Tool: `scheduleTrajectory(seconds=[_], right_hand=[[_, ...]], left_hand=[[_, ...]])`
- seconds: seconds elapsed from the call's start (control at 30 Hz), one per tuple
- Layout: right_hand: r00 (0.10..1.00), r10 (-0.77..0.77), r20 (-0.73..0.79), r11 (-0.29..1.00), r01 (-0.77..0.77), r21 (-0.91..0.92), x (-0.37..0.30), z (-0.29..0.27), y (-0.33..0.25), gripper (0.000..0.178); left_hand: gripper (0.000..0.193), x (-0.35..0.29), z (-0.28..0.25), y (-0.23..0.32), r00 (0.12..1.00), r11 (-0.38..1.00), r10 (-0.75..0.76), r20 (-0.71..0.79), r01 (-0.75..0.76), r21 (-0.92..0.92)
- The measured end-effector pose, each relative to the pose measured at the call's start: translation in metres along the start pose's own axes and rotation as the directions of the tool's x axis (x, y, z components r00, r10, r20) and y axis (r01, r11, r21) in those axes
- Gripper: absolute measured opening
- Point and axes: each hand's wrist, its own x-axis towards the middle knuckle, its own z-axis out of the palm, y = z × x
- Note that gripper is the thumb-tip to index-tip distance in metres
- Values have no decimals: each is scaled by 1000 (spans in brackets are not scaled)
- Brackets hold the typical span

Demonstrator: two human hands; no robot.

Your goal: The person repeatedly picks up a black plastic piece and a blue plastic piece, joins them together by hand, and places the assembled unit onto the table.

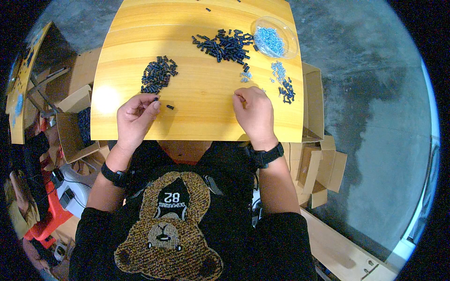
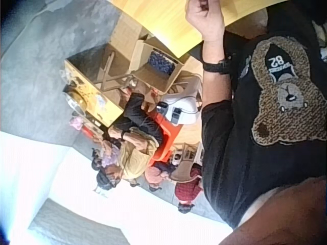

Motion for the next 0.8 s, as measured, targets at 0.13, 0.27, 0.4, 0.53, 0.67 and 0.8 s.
scheduleTrajectory(seconds=[0.13,0.27,0.4,0.53,0.67,0.8], right_hand=[[998,-51,-23,991,48,-123,1,10,4,6],[999,-48,-8,990,47,-133,4,12,0,6],[1000,-19,-12,985,17,-172,4,16,2,5],[1000,7,25,978,-1,-210,4,16,2,5],[998,-27,53,984,36,-173,0,12,-1,5],[990,131,51,991,-132,24,-3,4,-11,7]], left_hand=[[10,1,0,4,1000,1000,-23,-6,23,-8],[13,0,-2,1,1000,1000,1,26,-1,22],[13,0,-2,-2,1000,1000,24,16,-24,11],[13,-1,0,-3,1000,999,2,8,-2,-41],[13,-2,-1,-3,1000,1000,9,-5,-9,-19],[12,-2,0,-3,999,999,32,4,-32,36]])
